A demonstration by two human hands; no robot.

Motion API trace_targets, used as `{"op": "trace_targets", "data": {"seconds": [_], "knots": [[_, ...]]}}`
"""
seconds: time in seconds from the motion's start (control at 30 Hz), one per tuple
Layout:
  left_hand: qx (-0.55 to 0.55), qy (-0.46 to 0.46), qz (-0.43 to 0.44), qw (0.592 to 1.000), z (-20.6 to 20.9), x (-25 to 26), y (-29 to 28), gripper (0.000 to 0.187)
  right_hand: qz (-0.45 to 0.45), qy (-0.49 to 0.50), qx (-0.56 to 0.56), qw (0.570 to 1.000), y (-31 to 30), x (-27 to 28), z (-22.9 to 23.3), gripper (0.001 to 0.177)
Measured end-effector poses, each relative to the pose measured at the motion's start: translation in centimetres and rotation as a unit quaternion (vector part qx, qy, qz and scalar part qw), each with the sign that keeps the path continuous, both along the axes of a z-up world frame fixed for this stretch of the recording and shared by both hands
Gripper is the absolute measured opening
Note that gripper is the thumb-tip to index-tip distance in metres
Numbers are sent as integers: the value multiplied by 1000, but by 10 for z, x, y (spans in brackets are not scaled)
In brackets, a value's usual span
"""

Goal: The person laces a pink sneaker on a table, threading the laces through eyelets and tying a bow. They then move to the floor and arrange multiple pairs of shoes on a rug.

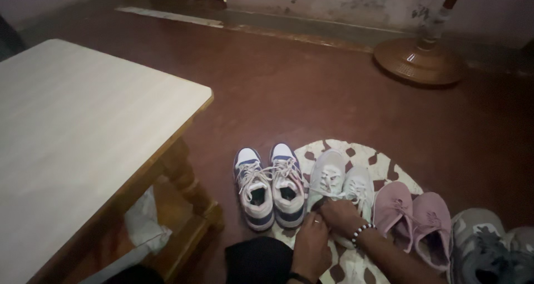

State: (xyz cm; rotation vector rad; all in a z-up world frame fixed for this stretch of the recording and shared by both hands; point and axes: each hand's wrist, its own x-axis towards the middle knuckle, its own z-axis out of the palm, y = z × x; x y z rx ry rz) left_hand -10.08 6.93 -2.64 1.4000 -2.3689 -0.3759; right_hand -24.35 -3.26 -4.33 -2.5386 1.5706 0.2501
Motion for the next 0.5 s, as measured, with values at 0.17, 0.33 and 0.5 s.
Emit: {"op": "trace_targets", "data": {"seconds": [0.17,0.33,0.5], "knots": [[-39,50,12,998,-1,1,1,41,26,-7,9,1000,8,-2,10,24],[-50,39,16,998,-12,2,-3,61,-18,-86,-5,996,37,1,46,34],[-48,44,11,998,-9,-4,-8,88,-175,-326,-25,929,59,-8,55,30]]}}
